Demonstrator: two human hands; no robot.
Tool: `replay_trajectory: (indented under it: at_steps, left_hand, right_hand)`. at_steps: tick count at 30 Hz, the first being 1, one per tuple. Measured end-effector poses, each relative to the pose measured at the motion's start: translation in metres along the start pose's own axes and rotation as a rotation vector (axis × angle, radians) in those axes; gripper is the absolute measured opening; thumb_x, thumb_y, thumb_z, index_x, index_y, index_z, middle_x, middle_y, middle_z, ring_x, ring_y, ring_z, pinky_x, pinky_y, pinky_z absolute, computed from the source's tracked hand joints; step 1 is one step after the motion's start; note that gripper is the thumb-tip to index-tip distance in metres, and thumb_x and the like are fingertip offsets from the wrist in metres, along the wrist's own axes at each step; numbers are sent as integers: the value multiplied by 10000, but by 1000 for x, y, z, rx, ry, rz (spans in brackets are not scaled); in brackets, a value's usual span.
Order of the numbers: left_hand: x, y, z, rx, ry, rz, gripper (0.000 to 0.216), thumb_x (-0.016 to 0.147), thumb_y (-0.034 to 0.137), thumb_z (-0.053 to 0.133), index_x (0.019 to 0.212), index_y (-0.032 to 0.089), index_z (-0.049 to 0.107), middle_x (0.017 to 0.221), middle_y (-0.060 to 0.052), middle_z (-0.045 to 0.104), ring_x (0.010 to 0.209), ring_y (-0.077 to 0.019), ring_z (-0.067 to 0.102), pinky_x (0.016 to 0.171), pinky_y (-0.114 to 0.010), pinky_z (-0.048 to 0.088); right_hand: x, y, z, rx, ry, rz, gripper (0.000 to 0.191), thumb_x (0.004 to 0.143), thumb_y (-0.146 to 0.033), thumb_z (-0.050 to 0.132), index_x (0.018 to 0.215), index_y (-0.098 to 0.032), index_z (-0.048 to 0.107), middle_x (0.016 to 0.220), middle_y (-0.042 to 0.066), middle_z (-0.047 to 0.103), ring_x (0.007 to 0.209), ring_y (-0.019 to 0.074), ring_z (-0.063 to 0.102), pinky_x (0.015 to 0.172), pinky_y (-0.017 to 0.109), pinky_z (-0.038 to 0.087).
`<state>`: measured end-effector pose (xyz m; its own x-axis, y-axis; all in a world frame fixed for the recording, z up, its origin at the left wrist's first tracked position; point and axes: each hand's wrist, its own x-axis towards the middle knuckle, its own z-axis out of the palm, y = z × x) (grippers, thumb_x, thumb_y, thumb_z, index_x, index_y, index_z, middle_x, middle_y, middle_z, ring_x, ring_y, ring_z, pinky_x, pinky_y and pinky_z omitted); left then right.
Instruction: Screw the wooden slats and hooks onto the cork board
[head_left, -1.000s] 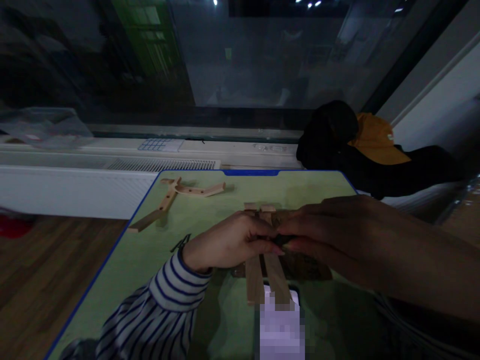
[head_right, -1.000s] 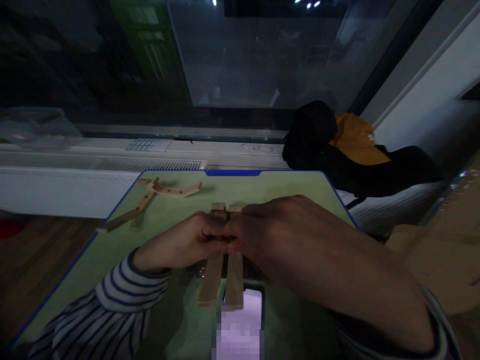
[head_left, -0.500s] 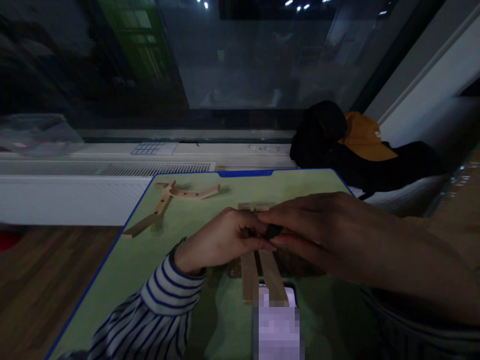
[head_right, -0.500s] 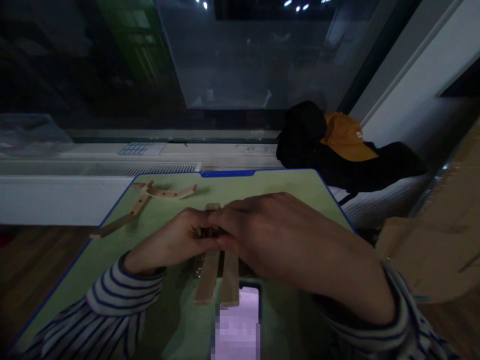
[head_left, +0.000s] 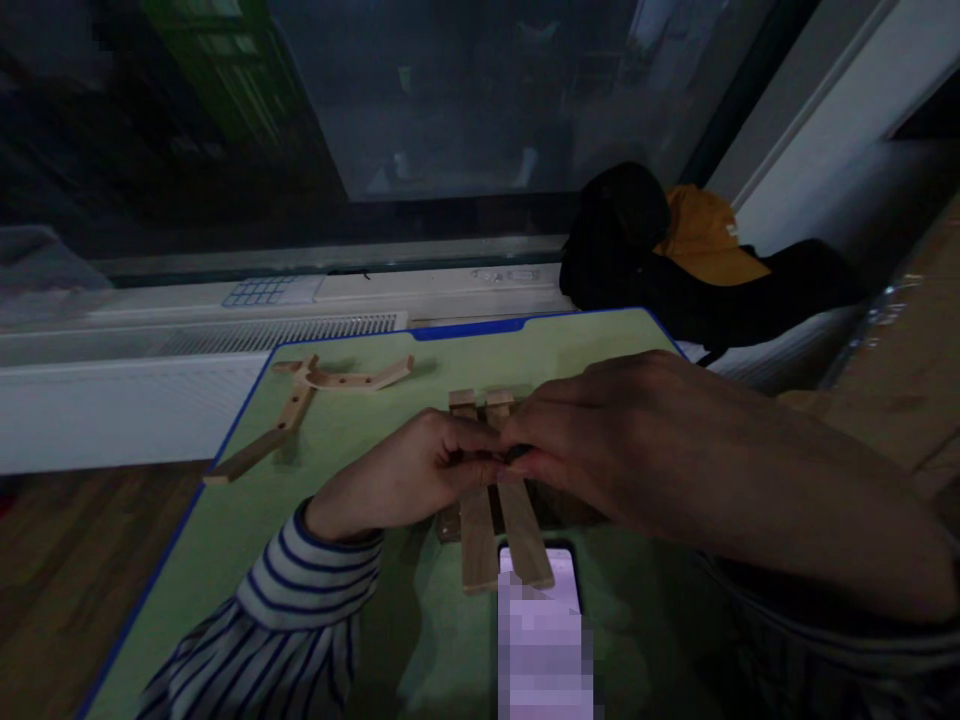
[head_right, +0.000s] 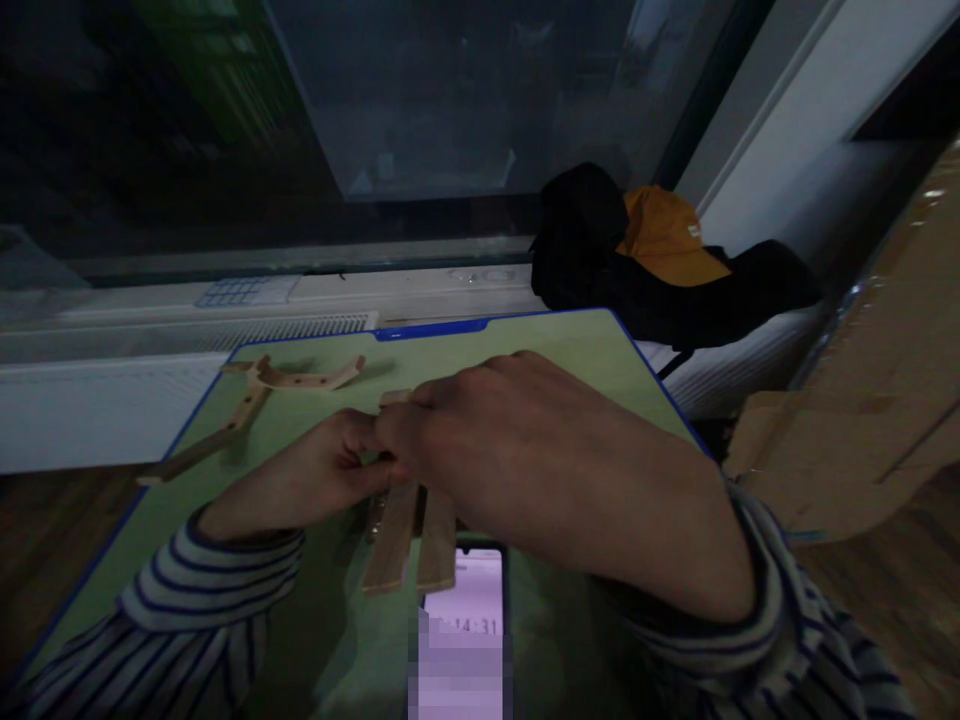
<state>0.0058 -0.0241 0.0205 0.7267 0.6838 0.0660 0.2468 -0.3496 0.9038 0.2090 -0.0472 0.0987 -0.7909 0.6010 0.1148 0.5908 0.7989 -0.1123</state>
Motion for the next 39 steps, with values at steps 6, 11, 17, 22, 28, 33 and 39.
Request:
replay_trajectory:
  at_steps: [6, 11, 17, 22, 28, 33, 39]
  left_hand:
    - [2, -4, 6, 38, 160, -6, 61, 731, 204, 731, 785, 186, 708, 680, 46, 699, 609, -105, 628, 529, -156, 479]
    - [3, -4, 5, 14, 130, 29, 44, 762, 211, 700, 796, 185, 713, 760, 26, 727, 681, -126, 651, 612, -188, 506]
    - [1, -6, 3, -48, 76, -27, 147, 766, 256, 687, 675, 140, 698, 645, 3, 699, 576, -121, 613, 529, -187, 472]
    - [-1, -10, -1, -60, -19, 4, 130, 841, 240, 604, 825, 186, 722, 833, -4, 740, 756, -148, 653, 689, -236, 518]
    - [2, -6, 1, 7, 36, -47, 121, 823, 228, 613, 845, 181, 722, 789, -2, 734, 734, -158, 654, 663, -252, 522]
    - [-5, 5, -14, 61, 49, -43, 163, 812, 206, 632, 951, 214, 717, 889, 14, 743, 816, -154, 670, 745, -244, 526]
    - [-11, -6, -32, 406, 426, 47, 201, 815, 275, 642, 994, 195, 686, 986, -27, 718, 936, -180, 648, 858, -293, 498]
  right_hand:
    - [2, 3, 2, 69, -31, -8, 104, 908, -232, 516, 950, -211, 609, 839, -11, 668, 762, 158, 613, 681, 288, 407]
    - [5, 5, 3, 121, -33, -76, 174, 916, -244, 488, 1044, -217, 604, 889, 8, 687, 834, 165, 627, 727, 282, 419]
    - [7, 4, 8, 92, -24, -101, 212, 918, -221, 476, 1089, -235, 600, 867, 10, 691, 790, 163, 627, 692, 283, 410]
    - [10, 2, 7, 113, -32, -66, 124, 917, -249, 507, 972, -225, 616, 863, -14, 687, 776, 165, 622, 690, 290, 406]
    - [12, 1, 3, 124, -60, 5, 158, 926, -285, 492, 915, -209, 631, 861, -7, 689, 776, 159, 637, 680, 281, 418]
    - [11, 0, 4, 159, -81, 24, 188, 940, -307, 462, 968, -208, 620, 885, 2, 686, 781, 150, 646, 684, 274, 445]
    - [4, -1, 18, 232, 7, -43, 205, 943, -266, 450, 1066, -191, 595, 1011, 19, 674, 895, 143, 639, 760, 276, 489]
